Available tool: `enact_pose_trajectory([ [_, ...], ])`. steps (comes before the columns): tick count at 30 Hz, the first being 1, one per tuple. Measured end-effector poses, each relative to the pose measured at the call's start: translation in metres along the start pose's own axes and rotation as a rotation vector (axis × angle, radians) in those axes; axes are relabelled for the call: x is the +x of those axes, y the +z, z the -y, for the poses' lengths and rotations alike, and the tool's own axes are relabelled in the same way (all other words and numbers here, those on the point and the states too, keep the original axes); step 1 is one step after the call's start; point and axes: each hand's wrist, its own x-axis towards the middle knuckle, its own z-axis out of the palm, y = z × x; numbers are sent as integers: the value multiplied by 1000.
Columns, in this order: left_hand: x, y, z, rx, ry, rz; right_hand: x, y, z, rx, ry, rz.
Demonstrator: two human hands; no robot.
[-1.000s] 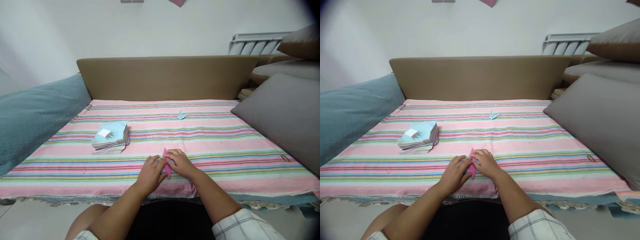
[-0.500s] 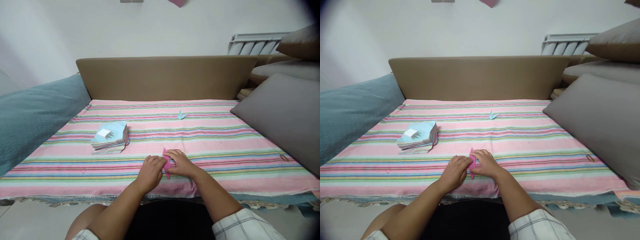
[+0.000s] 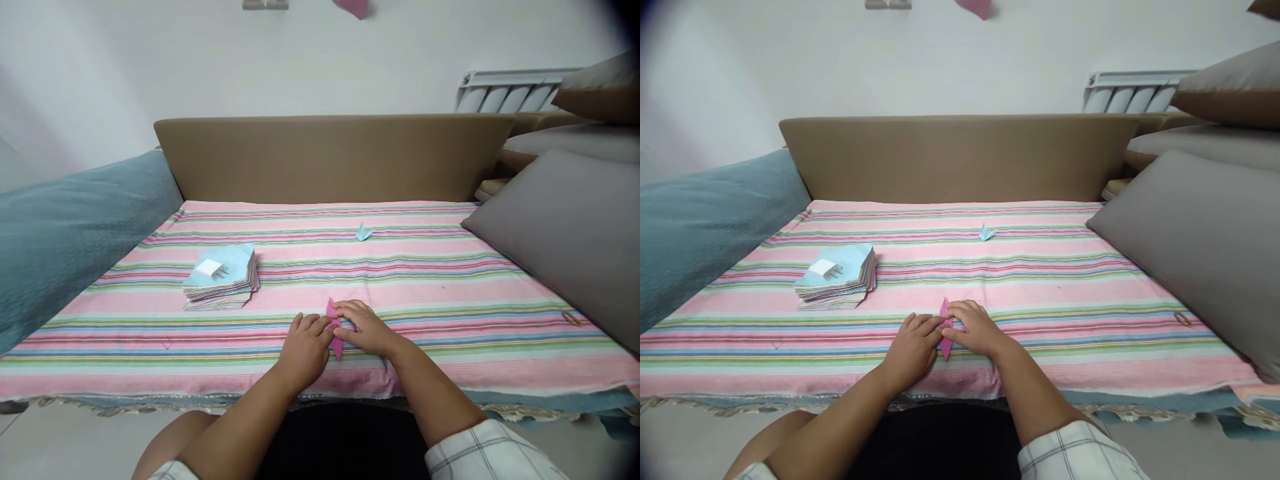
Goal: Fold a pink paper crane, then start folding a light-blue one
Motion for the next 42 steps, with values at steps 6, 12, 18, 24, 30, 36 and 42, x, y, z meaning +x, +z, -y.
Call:
enact_pose_trajectory([
  [6,0,1,-1,6,-11,4,3,8,4,-145,66,-47],
  [12,0,2,-2,1,-24,15,7,11,-1,-107,86,-106],
  [18,-2,5,-2,-1,-31,18,7,14,-1,-157,89,-123],
  [24,-2,4,-2,21,-30,25,8,15,2,-211,92,-108],
  [30,-2,2,-2,-6,-37,29,9,16,3,-232,140,-86],
  [36,-2,4,-2,-6,-41,29,16,19,4,-265,280,-56],
  [42,-2,3,-2,-24,-49,39,17,16,3,-152,334,-147],
])
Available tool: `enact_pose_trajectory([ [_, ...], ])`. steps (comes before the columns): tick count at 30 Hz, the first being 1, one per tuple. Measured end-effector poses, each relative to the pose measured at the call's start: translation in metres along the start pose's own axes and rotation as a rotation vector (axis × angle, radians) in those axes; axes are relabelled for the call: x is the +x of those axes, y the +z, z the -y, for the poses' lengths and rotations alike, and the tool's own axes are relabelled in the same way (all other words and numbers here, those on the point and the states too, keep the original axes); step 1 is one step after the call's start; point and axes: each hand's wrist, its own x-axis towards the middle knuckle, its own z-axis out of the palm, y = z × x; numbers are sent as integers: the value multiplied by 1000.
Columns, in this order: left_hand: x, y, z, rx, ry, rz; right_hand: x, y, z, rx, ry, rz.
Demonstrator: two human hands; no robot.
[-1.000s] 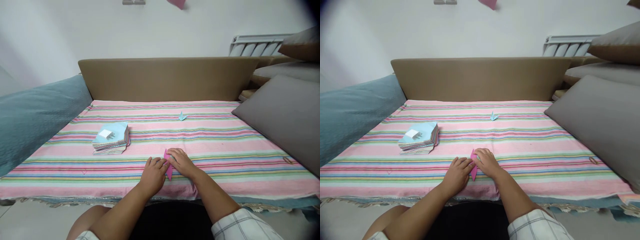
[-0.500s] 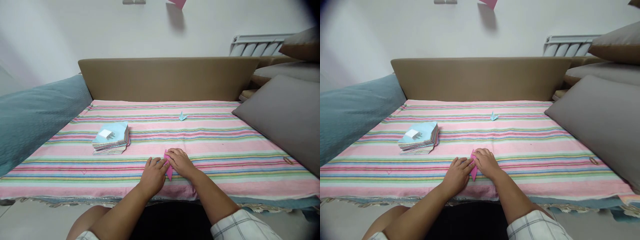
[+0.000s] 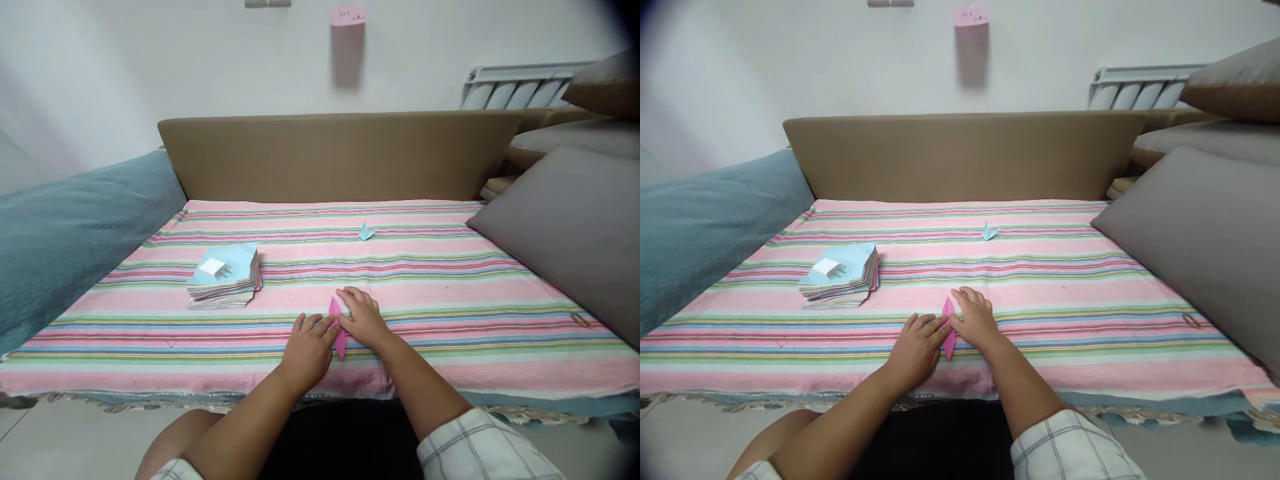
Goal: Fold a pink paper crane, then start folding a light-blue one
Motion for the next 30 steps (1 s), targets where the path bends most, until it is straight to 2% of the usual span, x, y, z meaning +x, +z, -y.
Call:
enact_pose_trajectory([
  [2,0,0,0,-3,2,-3,-3,-2,-1,62,-48,-28],
  [6,0,1,1,-5,5,-12,-9,-4,-2,70,-189,12],
  [13,-1,2,1,-5,4,-12,-2,6,-2,-45,-91,9],
  [17,-1,2,2,7,2,-16,-2,4,-4,16,-65,-42],
  [20,0,1,1,2,5,-12,-6,-1,-5,142,-154,-99],
  [24,1,-1,0,-10,5,-12,-12,-5,-4,194,-315,-52],
  [30,2,-5,5,-106,-8,-21,-14,-3,-6,166,-302,-35],
])
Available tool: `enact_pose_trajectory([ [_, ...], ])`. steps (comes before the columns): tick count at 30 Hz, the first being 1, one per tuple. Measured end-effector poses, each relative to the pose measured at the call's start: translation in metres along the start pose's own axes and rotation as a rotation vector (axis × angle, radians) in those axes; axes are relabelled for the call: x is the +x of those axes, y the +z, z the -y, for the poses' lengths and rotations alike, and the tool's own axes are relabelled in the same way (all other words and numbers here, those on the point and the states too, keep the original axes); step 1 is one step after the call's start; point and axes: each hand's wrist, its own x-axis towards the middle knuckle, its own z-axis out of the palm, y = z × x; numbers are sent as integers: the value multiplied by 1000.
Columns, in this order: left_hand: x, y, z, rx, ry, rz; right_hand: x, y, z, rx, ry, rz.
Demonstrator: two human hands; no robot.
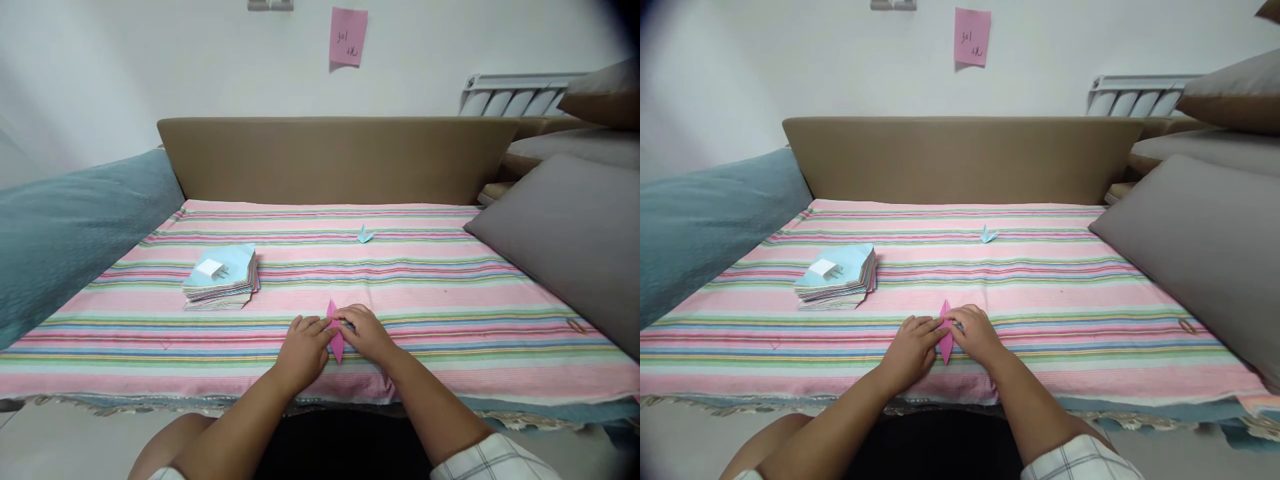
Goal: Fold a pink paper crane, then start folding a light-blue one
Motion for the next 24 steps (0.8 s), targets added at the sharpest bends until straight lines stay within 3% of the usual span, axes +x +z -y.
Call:
enact_pose_trajectory([
  [6,4,-7,2,-96,-35,-29,0,0,-2,23,42,-6],
  [12,10,-10,9,-158,-60,-23,-2,-5,-3,35,-53,-10],
  [24,14,-7,12,-104,34,-40,-7,-12,0,-15,-137,28],
])
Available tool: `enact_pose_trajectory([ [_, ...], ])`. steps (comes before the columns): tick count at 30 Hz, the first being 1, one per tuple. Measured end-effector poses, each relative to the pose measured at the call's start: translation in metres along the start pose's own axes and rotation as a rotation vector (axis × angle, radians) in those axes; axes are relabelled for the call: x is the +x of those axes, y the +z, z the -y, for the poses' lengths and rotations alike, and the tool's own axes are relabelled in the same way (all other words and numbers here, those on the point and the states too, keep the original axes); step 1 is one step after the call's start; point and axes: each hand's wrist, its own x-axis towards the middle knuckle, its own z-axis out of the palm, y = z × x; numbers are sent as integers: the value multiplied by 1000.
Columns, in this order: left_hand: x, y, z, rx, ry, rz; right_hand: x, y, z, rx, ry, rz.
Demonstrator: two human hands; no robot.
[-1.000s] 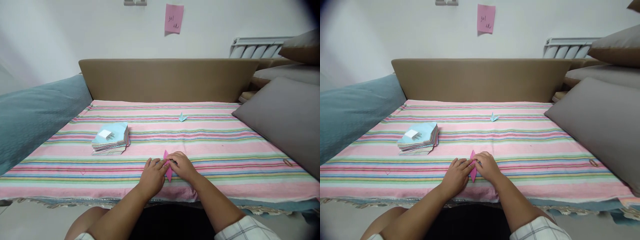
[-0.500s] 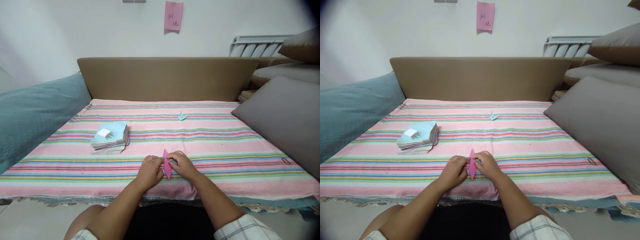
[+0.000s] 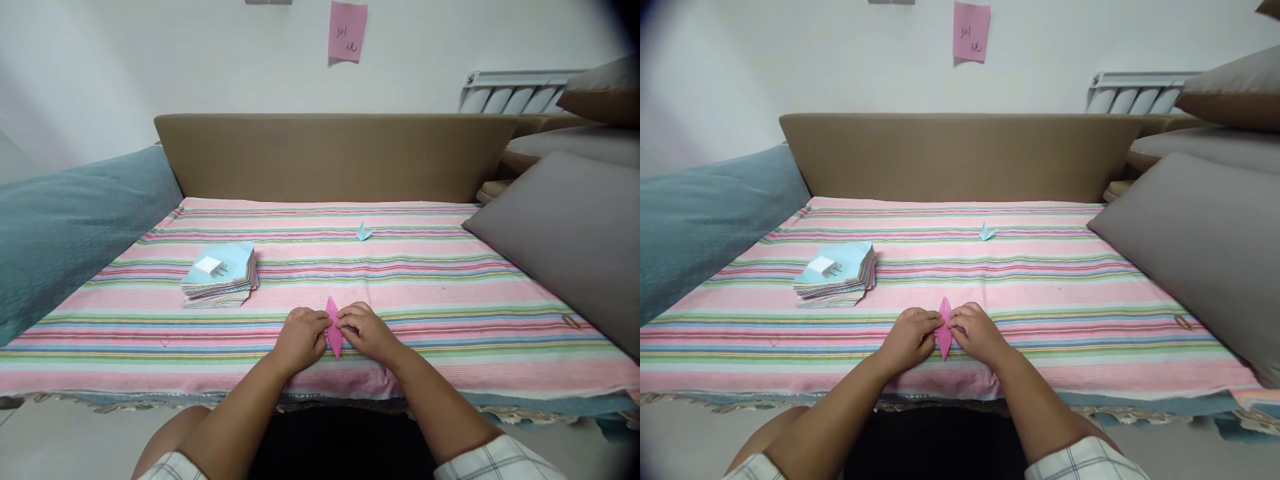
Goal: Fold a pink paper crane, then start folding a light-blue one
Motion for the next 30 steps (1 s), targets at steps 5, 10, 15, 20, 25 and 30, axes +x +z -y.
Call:
enact_pose_trajectory([
  [5,4,-2,6,-66,24,17,-2,-1,-3,60,-11,15],
  [10,6,-6,12,-111,22,61,-2,-1,-4,69,-9,18],
  [15,6,-7,13,-132,20,61,-1,-2,-4,84,-10,11],
  [20,6,-5,13,-134,24,49,-1,-3,-3,91,-2,14],
  [25,7,-6,13,-134,20,55,-1,-2,-3,89,1,9],
  [30,8,-8,13,-141,15,68,-1,-4,-3,94,11,21],
])
